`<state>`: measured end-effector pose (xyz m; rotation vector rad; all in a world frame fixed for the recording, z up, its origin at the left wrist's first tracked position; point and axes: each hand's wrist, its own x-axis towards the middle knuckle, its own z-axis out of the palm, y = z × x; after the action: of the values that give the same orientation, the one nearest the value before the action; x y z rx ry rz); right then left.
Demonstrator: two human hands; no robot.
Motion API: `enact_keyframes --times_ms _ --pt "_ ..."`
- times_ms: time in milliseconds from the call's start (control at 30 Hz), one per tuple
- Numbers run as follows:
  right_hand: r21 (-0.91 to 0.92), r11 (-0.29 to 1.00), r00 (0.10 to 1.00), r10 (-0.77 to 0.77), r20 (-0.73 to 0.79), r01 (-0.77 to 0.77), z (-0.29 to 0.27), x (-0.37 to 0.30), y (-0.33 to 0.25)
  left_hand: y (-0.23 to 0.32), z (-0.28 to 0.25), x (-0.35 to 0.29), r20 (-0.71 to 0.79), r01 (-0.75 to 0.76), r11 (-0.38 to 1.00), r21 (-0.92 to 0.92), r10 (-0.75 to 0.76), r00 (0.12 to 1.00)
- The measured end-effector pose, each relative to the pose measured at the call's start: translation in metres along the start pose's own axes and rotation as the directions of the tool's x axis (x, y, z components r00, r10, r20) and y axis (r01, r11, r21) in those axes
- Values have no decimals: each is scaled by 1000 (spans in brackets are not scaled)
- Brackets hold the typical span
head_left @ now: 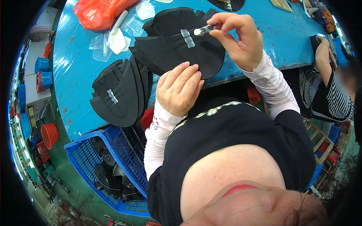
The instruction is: The person takes a bundle of shoe parts from a basket, removes the rubber band, and uses an applicator to glue small white tabs onto each shoe part.
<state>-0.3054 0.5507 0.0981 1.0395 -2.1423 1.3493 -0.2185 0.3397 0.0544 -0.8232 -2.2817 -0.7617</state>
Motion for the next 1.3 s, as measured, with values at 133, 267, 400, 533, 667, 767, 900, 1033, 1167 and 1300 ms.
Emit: enact_keyframes --times_ms 133,267,400,533,667,767,900,1033,1167,1300 --pt "-148 982 993 -118 -23 114 10 11 12 1 1 1 -5 2 1000 12 -2 1000" --pt "-196 949 969 -244 42 248 16 17 20 3 -2 2 13 13 1000 6 -13 1000" --pt "-193 940 959 -273 72 282 21 18 21 2 0 0 6 16 1000 5 -16 1000" --pt "-217 910 936 -340 95 353 26 20 24 1 1 0 -7 2 1000 22 -2 1000" --pt "-220 944 961 -209 181 247 21 18 21 0 2 -1 -4 -4 1000 31 4 1000" --pt "62 996 997 55 57 -59 14 13 12 0 2 -2 -15 -19 998 52 20 1000" --pt "286 955 997 81 4 -78 -11 -5 17 0 -3 1 -9 -45 996 81 46 999" --pt "544 838 945 209 -252 -40 -30 -18 24 -2 -28 15 28 -48 985 167 44 999" --pt "625 781 943 222 -248 -19 -51 -23 38 -16 -63 -24 -314 128 910 394 2 949" --pt "549 828 941 267 -210 -112 -41 -31 44 -43 -84 -110 -396 304 853 425 -127 909"
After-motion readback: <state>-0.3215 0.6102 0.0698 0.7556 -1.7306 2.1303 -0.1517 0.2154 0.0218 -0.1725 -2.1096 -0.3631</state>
